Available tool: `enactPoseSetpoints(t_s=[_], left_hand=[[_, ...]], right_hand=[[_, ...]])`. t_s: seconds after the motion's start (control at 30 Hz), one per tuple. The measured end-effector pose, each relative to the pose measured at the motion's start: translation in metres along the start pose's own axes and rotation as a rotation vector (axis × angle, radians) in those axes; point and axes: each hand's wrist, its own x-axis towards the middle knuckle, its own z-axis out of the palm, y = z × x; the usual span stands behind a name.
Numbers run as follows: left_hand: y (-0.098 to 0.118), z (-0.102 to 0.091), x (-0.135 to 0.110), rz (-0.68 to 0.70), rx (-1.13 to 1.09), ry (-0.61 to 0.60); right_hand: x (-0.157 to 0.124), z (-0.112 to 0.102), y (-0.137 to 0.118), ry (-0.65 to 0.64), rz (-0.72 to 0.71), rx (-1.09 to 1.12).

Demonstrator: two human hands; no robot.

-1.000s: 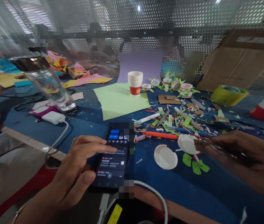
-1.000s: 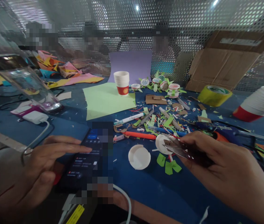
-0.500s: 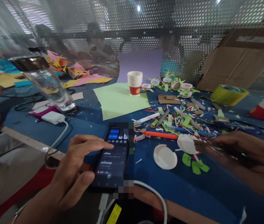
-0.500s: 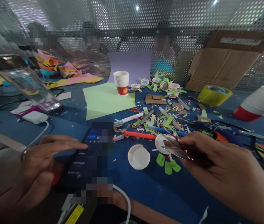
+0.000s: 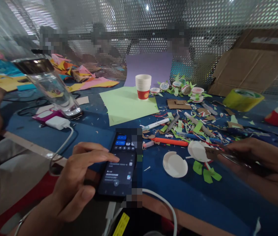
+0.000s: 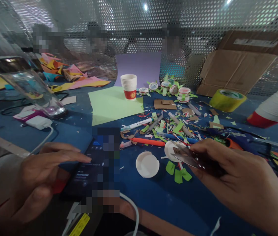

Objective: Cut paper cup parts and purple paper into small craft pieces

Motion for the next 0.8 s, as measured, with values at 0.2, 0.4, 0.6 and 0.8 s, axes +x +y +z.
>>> enactPoseSetpoints(t_s=[0.2,0.4,0.6,0.8], left_hand=[[0.0066,-0.0047,0.0034,0.029,0.089,-0.101],[0.0043,-0.0014,-0.0005,0.011,0.017,-0.066],[0.0041,-0.0015,-0.0004,0.038,0.027,-0.083],[0.0082,0.0051,-0.0015,0.036,0.001,0.104]], right_hand=[[-0.0021,0.0019,0.0005,-0.007,0.012,0.006],[-0.0033,0.0011,0.0021,-0.045,0.024,0.022],[-0.0022,0.0012,0.0025,-0.016,0.021,0.021],[-0.0040,0.0008,0.0046,-0.053,0.035,0.073]])
